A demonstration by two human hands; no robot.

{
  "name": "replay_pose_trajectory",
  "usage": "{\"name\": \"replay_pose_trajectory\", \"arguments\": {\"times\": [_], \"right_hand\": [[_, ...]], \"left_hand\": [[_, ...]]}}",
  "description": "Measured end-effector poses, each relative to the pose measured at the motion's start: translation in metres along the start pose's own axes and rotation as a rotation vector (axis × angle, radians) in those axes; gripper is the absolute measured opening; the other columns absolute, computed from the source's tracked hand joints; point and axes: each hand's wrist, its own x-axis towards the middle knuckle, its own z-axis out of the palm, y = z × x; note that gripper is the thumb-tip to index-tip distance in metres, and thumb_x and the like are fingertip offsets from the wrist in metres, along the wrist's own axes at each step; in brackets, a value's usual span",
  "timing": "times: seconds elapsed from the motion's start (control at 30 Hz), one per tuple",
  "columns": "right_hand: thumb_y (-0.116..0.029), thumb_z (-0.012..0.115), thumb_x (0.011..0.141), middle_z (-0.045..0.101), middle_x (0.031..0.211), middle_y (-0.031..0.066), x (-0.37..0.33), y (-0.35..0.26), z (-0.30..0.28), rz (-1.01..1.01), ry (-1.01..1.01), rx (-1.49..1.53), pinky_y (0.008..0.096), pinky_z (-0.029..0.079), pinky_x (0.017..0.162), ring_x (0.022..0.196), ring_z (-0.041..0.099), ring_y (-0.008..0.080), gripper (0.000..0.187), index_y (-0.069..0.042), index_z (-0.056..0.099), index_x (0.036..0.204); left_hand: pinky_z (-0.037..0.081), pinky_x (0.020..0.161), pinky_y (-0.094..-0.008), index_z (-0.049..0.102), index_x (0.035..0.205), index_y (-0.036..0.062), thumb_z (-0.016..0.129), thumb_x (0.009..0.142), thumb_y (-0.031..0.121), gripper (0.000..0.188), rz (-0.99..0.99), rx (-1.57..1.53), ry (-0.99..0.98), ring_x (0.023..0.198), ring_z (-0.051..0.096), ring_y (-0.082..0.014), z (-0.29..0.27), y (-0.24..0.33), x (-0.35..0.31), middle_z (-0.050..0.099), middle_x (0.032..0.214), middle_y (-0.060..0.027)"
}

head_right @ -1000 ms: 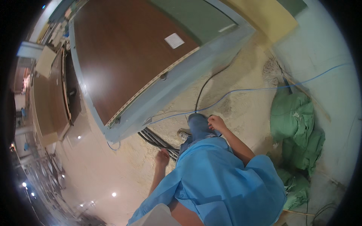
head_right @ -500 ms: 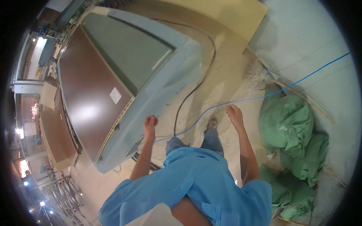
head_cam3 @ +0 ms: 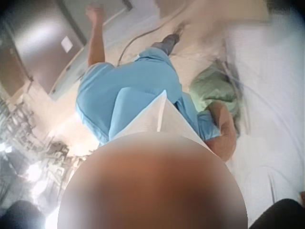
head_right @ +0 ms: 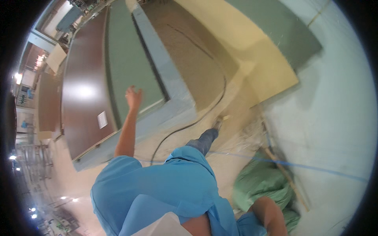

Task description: The person measures a large wooden panel on a machine using a tape measure, then moves to a control desk to operate a computer. They return to the machine to lift and reposition the panel, then resume operating the computer and measuring the panel again.

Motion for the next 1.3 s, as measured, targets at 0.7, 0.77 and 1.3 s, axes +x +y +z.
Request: {"name": "replay_pose_trajectory", "arguments": {"times": [0.7, 0.77, 1.3], "right_hand": [[-0.04, 0.051, 0.1, 0.063, 0.093, 0.0173, 0.124, 0.281, -0.544, -0.191, -0.781, 0.338, 0.0372, 0.045, 0.056, 0.073, 0.06, 0.0218, 0.035, -0.009, 0.066, 0.098], [-0.041, 0.053, 0.095, 0.064, 0.1, 0.0179, 0.146, 0.344, -0.595, -0.282, -0.833, 0.463, 0.0376, 0.046, 0.06, 0.078, 0.061, 0.023, 0.038, -0.006, 0.067, 0.103], [-0.029, 0.066, 0.081, 0.065, 0.114, 0.0209, 0.431, 0.704, -0.798, -0.61, -1.33, 0.736, 0.0359, 0.055, 0.081, 0.096, 0.066, 0.0288, 0.048, 0.0, 0.062, 0.118]], "left_hand": [[0.033, 0.115, -0.0601, 0.03, 0.145, -0.015, 0.076, 0.078, 0.063, 0.113, -0.626, 0.357, -0.593, 0.14, 0.033, -0.0595, 0.105, 0.113, 0.133, 0.029, 0.147, -0.0495], [0.035, 0.115, -0.0574, 0.034, 0.144, -0.0149, 0.075, 0.078, 0.066, 0.113, -0.683, 0.301, -0.669, 0.139, 0.036, -0.0581, 0.097, 0.12, 0.147, 0.033, 0.146, -0.0476], [0.041, 0.111, -0.0519, 0.045, 0.139, -0.0145, 0.061, 0.082, 0.076, 0.108, -1.441, -0.069, -0.47, 0.134, 0.047, -0.0519, 0.09, 0.111, 0.209, 0.051, 0.136, -0.042]]}}
